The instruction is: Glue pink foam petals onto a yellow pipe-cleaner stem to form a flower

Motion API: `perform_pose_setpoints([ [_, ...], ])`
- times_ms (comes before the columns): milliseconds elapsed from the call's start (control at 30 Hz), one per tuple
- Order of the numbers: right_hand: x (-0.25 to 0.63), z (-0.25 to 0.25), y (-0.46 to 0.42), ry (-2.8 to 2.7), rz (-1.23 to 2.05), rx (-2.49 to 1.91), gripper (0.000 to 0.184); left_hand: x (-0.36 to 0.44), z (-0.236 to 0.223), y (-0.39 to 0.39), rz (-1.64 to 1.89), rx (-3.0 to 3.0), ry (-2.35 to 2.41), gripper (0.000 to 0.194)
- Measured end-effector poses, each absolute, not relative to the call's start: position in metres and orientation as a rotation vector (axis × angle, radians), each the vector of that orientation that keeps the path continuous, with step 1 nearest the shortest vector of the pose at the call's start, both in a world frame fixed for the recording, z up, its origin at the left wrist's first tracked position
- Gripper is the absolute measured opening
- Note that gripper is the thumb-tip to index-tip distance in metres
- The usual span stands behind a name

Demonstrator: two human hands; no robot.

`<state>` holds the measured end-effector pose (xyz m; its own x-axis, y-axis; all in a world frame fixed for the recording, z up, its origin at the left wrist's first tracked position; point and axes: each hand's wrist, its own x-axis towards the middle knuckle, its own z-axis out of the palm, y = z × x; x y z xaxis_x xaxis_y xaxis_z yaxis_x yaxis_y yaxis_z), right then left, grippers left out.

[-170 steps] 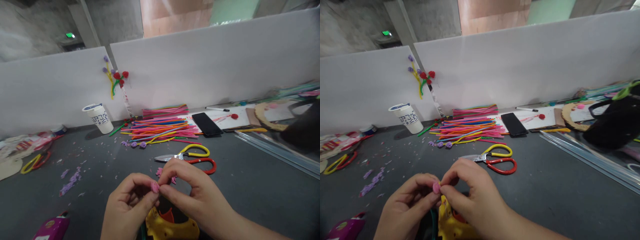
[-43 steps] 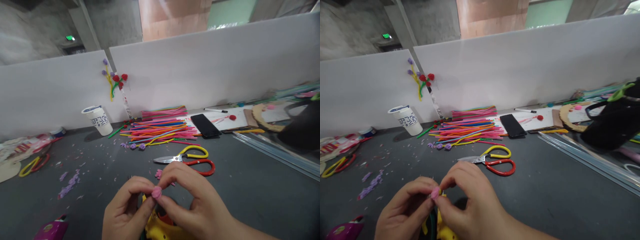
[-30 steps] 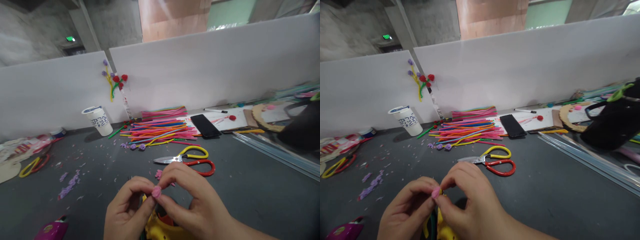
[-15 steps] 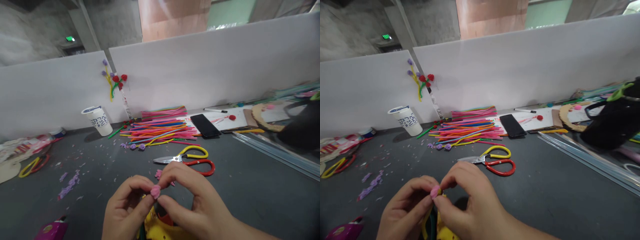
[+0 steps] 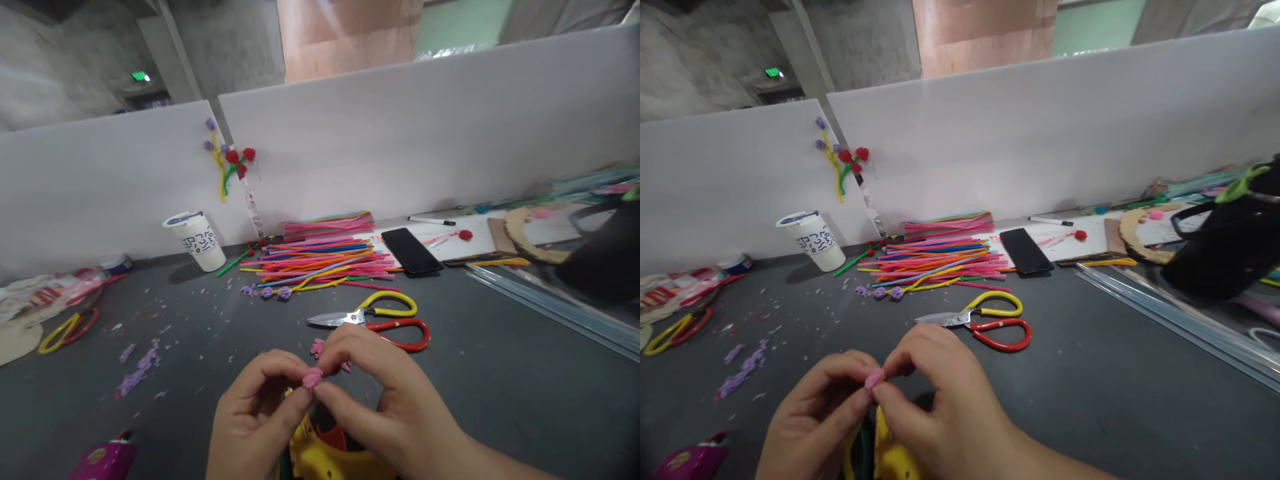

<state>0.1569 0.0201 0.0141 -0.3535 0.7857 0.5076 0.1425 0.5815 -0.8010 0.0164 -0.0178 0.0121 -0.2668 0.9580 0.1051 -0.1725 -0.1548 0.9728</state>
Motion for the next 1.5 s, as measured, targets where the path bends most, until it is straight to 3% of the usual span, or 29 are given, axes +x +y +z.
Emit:
perform_pose_setpoints([
  [233, 0.16, 0.022, 0.026, -1.867, 0.875, -0.872, 0.007, 0.009, 0.008, -0.012, 1.325, 0.515, 0.963, 0.02],
  [400, 0.168, 0.017, 0.028, -2.457, 0.749, -1.084, 0.009, 0.0, 0.007, -0.007, 1.285, 0.387, 0.881, 0.018],
  [533, 0.161, -0.019, 0.016, -2.919, 0.319, -0.892, 0.014, -0.004, 0.005, -0.006, 1.278, 0.353, 0.868, 0.016],
  [667, 0.152, -0.041, 0.007, -2.904, 0.065, -0.881, 0.009, -0.007, 0.001, -0.001, 1.283, 0.332, 0.896, 0.016],
  [800, 0.158, -0.02, 0.016, -2.93, 0.28, -0.912, 0.015, -0.009, -0.003, 0.004, 1.324, 0.346, 0.942, 0.015],
  [867, 0.166, -0.007, 0.028, -2.829, 0.394, -1.051, 0.012, -0.009, -0.004, 0.005, 1.303, 0.385, 0.954, 0.004],
  [933, 0.172, 0.0, 0.042, -2.756, 0.342, -1.151, 0.009, -0.009, -0.005, 0.005, 1.265, 0.432, 0.945, 0.012],
  [1033, 0.173, -0.008, 0.056, -2.689, 0.312, -1.201, 0.013, -0.007, -0.006, 0.005, 1.255, 0.465, 0.929, 0.021],
  [1200, 0.162, -0.034, 0.059, -2.582, 0.432, -1.194, 0.019, -0.006, -0.008, 0.006, 1.295, 0.462, 0.959, 0.009],
  [1500, 0.166, -0.022, 0.064, -1.998, 1.181, -1.167, 0.008, -0.003, -0.017, 0.006, 1.226, 0.523, 1.036, 0.014],
])
